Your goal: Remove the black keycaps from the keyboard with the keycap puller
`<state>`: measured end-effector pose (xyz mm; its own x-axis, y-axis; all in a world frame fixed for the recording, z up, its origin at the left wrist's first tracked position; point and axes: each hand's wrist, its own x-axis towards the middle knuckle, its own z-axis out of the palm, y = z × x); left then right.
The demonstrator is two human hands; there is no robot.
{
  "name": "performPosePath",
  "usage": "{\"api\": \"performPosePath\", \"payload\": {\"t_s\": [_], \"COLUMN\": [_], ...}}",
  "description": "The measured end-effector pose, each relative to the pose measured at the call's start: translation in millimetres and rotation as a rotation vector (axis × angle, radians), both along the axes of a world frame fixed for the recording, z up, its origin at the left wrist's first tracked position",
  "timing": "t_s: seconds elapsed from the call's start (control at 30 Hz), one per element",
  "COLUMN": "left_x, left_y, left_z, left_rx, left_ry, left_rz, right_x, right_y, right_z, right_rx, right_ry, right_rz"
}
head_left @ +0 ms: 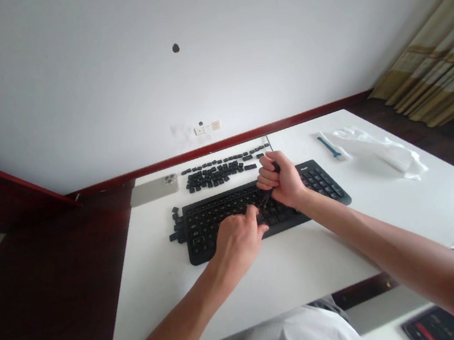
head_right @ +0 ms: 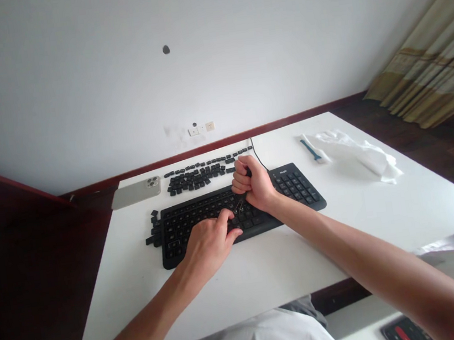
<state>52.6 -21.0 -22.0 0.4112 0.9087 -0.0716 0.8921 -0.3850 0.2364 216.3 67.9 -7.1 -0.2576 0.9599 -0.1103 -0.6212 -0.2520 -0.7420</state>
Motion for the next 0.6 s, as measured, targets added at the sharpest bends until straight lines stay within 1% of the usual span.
{"api": "performPosePath", "payload": {"t_s": [0.17,0.33,0.47,0.6], "left_x": [-3,-4,-4,-5], "left_y": [3,5,6,6], "left_z": [0.9,1.0,2.1,1.9], "left_rx": [-0.042,-0.044,-0.061,-0.078], "left_ry": [-0.053,-0.057,-0.044,-0.047], "left_rz": [0.035,0.051,0.060,0.060], "right_x": [3,1,-3,-5], "right_y": [3,-3,-14,-24], "right_z": [-2.4,5.2,10.8,9.5], "right_rx": [0.018,0.063,0.152,0.284], "right_ry": [-0.013,-0.020,-0.046,-0.104], "right_rz": [0.014,0.057,0.123,0.198]}}
